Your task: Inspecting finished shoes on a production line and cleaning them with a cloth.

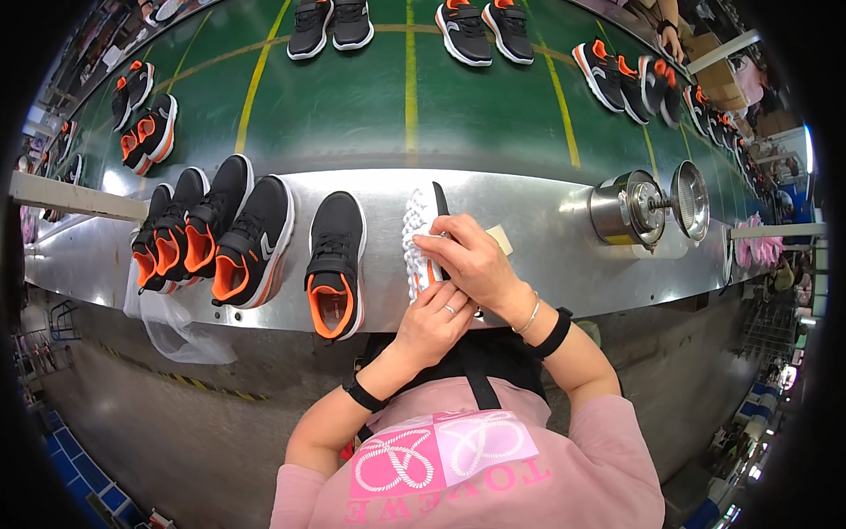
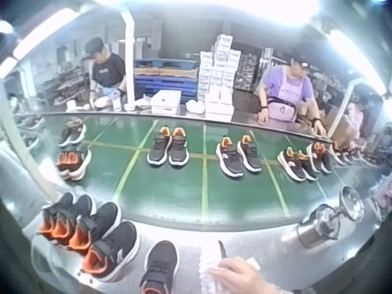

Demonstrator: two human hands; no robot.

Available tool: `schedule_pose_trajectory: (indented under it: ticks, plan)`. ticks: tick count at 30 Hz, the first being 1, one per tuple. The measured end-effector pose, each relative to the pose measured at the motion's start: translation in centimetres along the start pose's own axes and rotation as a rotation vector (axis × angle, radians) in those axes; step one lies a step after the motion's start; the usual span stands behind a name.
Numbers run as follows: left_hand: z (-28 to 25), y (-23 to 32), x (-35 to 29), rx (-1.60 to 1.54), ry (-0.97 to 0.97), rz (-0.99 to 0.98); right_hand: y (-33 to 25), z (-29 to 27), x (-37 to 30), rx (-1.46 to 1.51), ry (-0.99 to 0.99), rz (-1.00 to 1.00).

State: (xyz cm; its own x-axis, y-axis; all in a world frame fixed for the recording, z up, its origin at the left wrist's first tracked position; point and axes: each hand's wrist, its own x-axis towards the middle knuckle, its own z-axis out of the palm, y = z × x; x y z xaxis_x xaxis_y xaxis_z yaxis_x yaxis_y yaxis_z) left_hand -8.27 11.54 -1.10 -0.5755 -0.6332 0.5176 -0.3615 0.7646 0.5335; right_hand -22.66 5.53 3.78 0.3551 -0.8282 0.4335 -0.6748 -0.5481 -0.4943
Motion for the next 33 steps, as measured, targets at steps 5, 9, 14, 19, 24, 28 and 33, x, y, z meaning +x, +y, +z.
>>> schedule_pose_trajectory:
  ticks: [5,9,14,19,24,28,33]
  plan:
    - [0.2,-0.3,-0.3,-0.030,0.005,0.001,-0.4,-0.5,0.8,-0.011,-0.107,-0.052]
    - [0.7,-0.2,-0.5,-0.041,0.043,-0.004,-0.6,-0.7,0.6,-0.039,-0.244,-0.133]
    - [0.1,-0.3,0.1,-0.018,0.034,-0.003,-0.1,-1.0,2.6,-0.149,-0.214,-0.149]
    - [0.8,-0.7,-0.7,-0.051,0.030,-0.002,-1.1,-0.6,1.1,-0.142,-0.275,-0.138]
    - [0.1,-0.5,0.1,-0.043,0.023,-0.003,-1.0,-1.4,1.6,-0.096,-0.310,-0.107]
    - [-0.2,-0.5,0.1,-0.046,0.000,-0.005,-0.6,-0.8,1.9,-0.159,-0.183,-0.064]
    - [0.5,-0.6,-0.3,-0.015,0.019,-0.001,-1.2,-1.2,0.6,-0.058,-0.246,-0.070]
